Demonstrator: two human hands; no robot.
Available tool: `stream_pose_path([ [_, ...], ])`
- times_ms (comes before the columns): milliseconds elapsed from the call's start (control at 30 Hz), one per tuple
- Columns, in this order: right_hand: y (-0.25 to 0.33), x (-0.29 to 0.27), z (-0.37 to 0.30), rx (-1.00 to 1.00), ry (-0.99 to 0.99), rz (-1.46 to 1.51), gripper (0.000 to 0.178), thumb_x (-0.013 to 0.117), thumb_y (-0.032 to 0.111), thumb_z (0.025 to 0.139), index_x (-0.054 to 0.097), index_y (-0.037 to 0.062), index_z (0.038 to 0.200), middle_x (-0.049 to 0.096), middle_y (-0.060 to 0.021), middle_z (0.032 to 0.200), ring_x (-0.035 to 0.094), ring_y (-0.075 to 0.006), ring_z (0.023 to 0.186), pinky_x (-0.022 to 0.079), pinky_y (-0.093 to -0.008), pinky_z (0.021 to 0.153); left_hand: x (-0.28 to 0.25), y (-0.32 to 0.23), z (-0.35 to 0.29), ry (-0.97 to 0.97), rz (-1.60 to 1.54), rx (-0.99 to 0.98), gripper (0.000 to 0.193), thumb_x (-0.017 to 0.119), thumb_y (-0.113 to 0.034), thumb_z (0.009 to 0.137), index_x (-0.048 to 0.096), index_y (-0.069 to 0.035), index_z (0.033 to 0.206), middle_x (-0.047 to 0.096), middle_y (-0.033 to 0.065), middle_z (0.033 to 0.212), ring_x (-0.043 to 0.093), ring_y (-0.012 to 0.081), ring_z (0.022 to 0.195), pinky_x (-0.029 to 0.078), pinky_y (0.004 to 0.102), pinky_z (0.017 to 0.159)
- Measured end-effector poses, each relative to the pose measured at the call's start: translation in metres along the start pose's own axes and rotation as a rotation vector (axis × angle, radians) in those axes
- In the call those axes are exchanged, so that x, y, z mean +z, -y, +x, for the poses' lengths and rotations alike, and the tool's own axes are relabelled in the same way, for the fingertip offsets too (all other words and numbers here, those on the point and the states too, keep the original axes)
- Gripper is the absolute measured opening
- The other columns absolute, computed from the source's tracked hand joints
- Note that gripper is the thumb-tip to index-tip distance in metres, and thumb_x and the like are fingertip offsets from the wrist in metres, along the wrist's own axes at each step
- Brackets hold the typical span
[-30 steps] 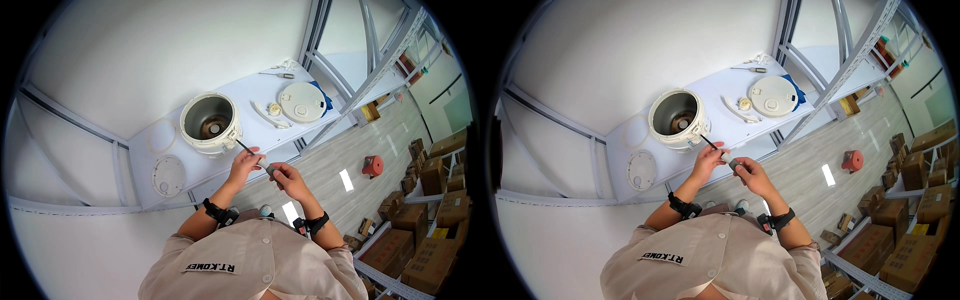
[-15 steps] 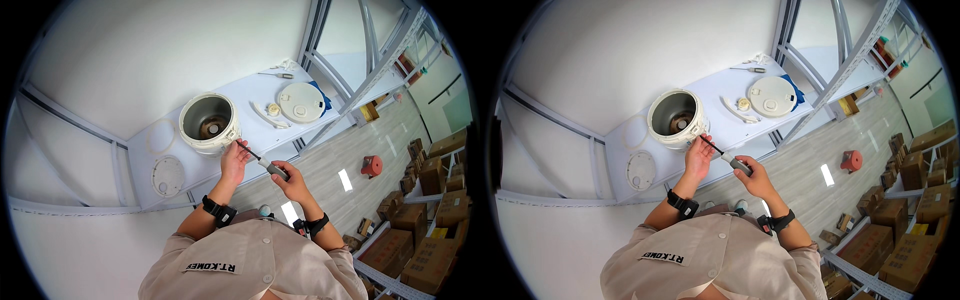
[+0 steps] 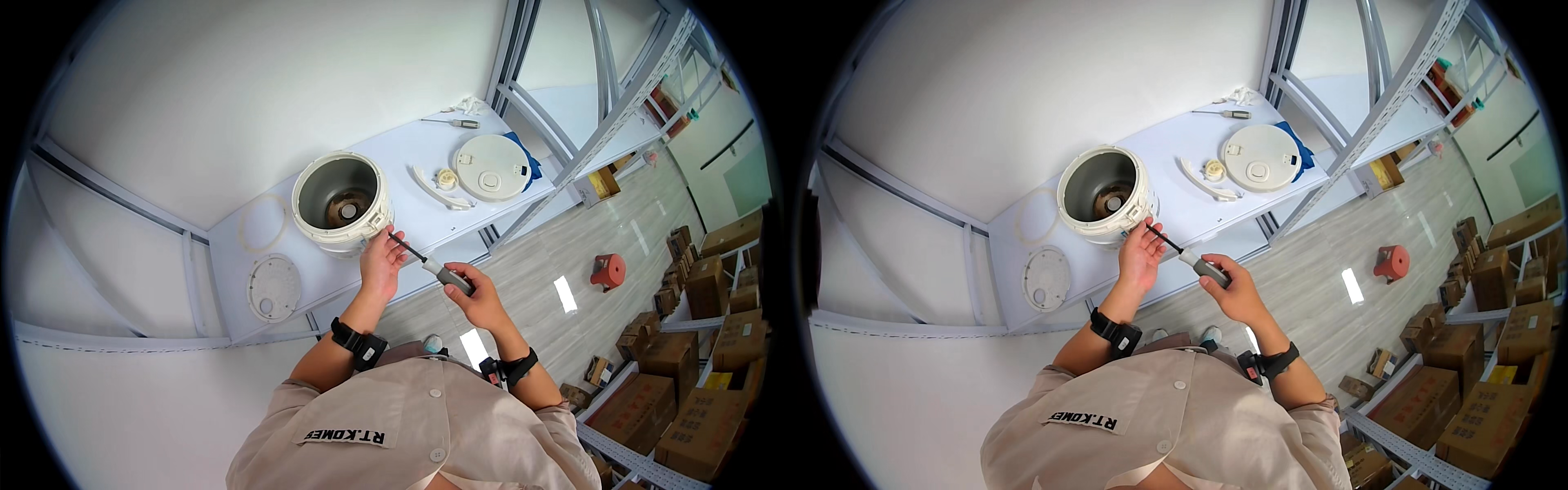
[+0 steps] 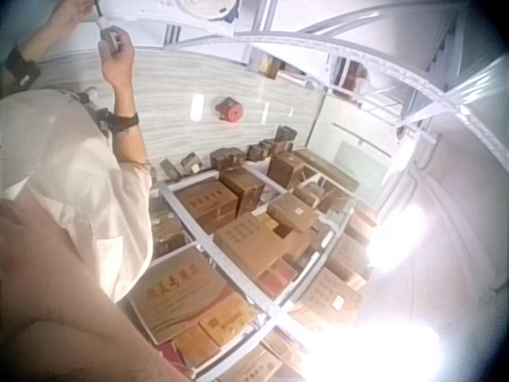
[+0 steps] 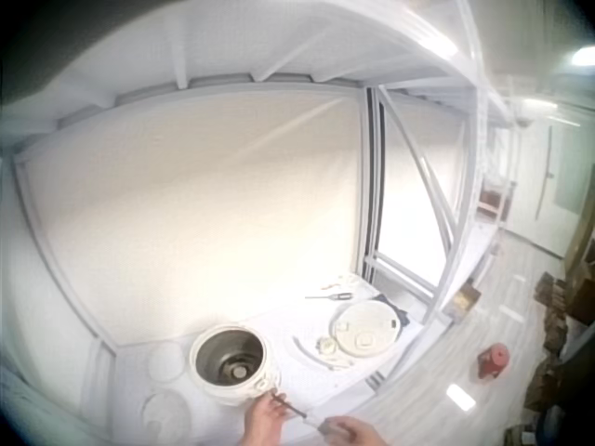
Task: The person uses a screwdriver to remove screws from the lid of a white appliance, likely a rice cooker. After unscrewing the fasteners, they lift the lid off the main body and place it on the table. The person then proceeds to unscrew components from the main body of the appliance.
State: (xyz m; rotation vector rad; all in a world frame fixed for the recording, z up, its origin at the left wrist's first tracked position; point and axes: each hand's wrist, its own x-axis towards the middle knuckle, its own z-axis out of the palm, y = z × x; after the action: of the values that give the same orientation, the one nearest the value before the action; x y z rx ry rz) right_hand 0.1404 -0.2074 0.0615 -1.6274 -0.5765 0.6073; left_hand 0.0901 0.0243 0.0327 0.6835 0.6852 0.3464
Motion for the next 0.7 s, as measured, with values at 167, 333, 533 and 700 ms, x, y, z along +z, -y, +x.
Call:
stream_pose_path([
  [167, -0.003, -0.002, 0.000, -0.001, 0.005, 0.005, 0.042, 0.078, 0.016, 0.099, 0.064, 0.0030, 0.137, 0.067, -0.0018, 0.102, 0.057, -0.0116, 0.089, 0.049, -0.0287, 0.081, -0.001, -0.001, -0.002, 0.005, 0.019, -0.012, 0.027, 0.062, -0.035, 0.107, 0.066, -0.016, 0.125, 0.072, 0.0036, 0.117, 0.067, 0.0175, 0.102, 0.050, 0.0328, 0.085],
  [333, -0.005, -0.004, 0.000, -0.001, 0.017, 0.009, 0.041, 0.077, 0.015, 0.099, 0.064, 0.0036, 0.136, 0.065, -0.0012, 0.100, 0.056, -0.0115, 0.088, 0.048, -0.0284, 0.080, -0.002, -0.001, -0.001, 0.001, 0.039, -0.011, 0.029, 0.061, -0.034, 0.106, 0.065, -0.014, 0.127, 0.072, 0.0046, 0.116, 0.067, 0.0187, 0.102, 0.050, 0.0340, 0.085],
  [533, -0.005, -0.012, 0.000, 0.031, 0.070, -0.040, 0.045, 0.076, 0.015, 0.099, 0.061, 0.0042, 0.140, 0.064, -0.0017, 0.100, 0.056, -0.0123, 0.088, 0.048, -0.0293, 0.080, -0.003, -0.001, -0.002, -0.002, 0.084, 0.004, 0.032, 0.059, -0.033, 0.106, 0.064, -0.012, 0.130, 0.072, 0.0068, 0.114, 0.068, 0.0208, 0.101, 0.051, 0.0354, 0.084],
  [700, -0.007, -0.011, 0.000, 0.094, 0.134, -0.086, 0.049, 0.075, 0.015, 0.098, 0.060, 0.0049, 0.143, 0.064, -0.0036, 0.100, 0.059, -0.0146, 0.089, 0.050, -0.0316, 0.081, -0.004, 0.000, -0.004, 0.018, 0.114, 0.030, 0.030, 0.059, -0.032, 0.106, 0.064, -0.011, 0.127, 0.072, 0.0083, 0.113, 0.069, 0.0215, 0.099, 0.053, 0.0359, 0.083],
])
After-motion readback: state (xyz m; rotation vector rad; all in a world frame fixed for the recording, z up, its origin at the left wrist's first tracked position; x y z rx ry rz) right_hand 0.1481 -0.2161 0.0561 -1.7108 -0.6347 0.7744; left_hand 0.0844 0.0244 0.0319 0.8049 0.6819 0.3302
